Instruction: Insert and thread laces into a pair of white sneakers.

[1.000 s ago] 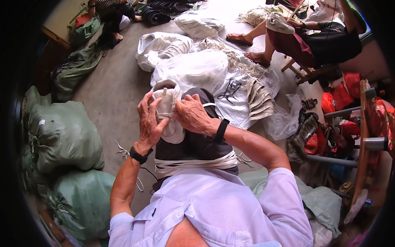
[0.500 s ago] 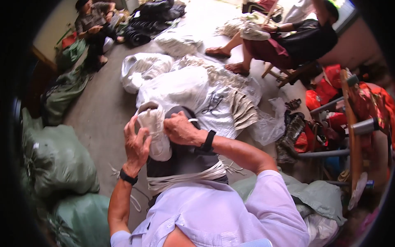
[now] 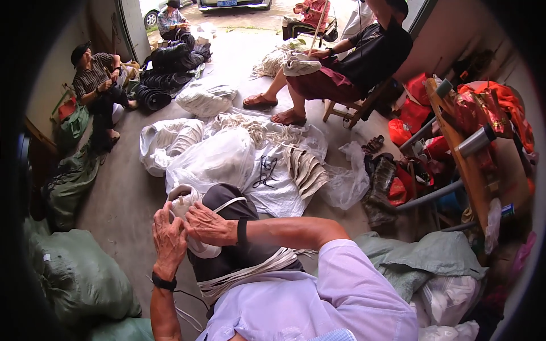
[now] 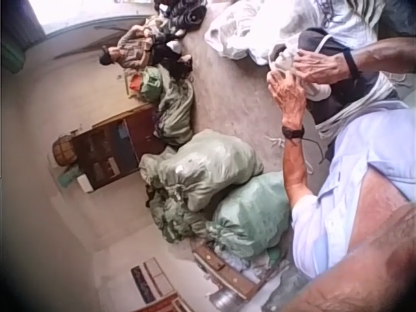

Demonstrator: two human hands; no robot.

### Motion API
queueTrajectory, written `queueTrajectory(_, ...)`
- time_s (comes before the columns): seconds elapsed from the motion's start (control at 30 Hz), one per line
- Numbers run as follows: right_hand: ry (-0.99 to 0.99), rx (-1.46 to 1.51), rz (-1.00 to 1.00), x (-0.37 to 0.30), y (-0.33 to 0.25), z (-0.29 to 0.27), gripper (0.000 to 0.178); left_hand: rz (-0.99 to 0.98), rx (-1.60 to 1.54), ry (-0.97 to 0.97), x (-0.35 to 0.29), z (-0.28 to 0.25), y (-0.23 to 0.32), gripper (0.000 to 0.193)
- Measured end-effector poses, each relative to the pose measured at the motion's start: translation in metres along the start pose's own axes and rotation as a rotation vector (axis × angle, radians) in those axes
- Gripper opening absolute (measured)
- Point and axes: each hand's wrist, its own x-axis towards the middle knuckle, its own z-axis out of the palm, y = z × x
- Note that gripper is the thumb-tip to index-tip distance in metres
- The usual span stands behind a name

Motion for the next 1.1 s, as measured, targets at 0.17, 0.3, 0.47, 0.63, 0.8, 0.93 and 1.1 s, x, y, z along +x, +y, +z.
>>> queueTrajectory(0.17, -0.171, 0.164, -0.013, 0.011, -0.011, 0.000, 0.019, 0.043, 0.007, 0.037, -0.002, 0.010, -0.016, 0.011)
queueTrajectory(0.3, -0.065, 0.237, -0.047, 0.010, -0.009, -0.009, 0.018, 0.018, -0.150, 0.021, 0.001, 0.005, -0.015, 0.009)
queueTrajectory(0.47, -0.144, 0.298, 0.156, 0.007, -0.009, -0.002, 0.021, -0.018, -0.269, -0.004, 0.003, 0.001, -0.013, 0.010)
queueTrajectory(0.63, -0.113, 0.214, 0.281, 0.009, -0.015, 0.001, 0.020, -0.040, -0.357, 0.026, 0.003, 0.002, -0.013, 0.011)
queueTrajectory(0.8, -0.247, 0.205, 0.361, 0.014, -0.015, -0.001, 0.026, -0.037, -0.346, 0.018, 0.004, 0.002, -0.016, 0.013)
queueTrajectory(0.93, -0.138, 0.265, 0.356, 0.014, -0.019, 0.003, 0.027, -0.059, -0.353, 0.011, 0.004, 0.002, -0.015, 0.015)
queueTrajectory(1.1, -0.184, 0.195, 0.335, 0.016, -0.022, -0.010, 0.027, -0.042, -0.342, 0.024, 0.002, 0.004, -0.017, 0.014)
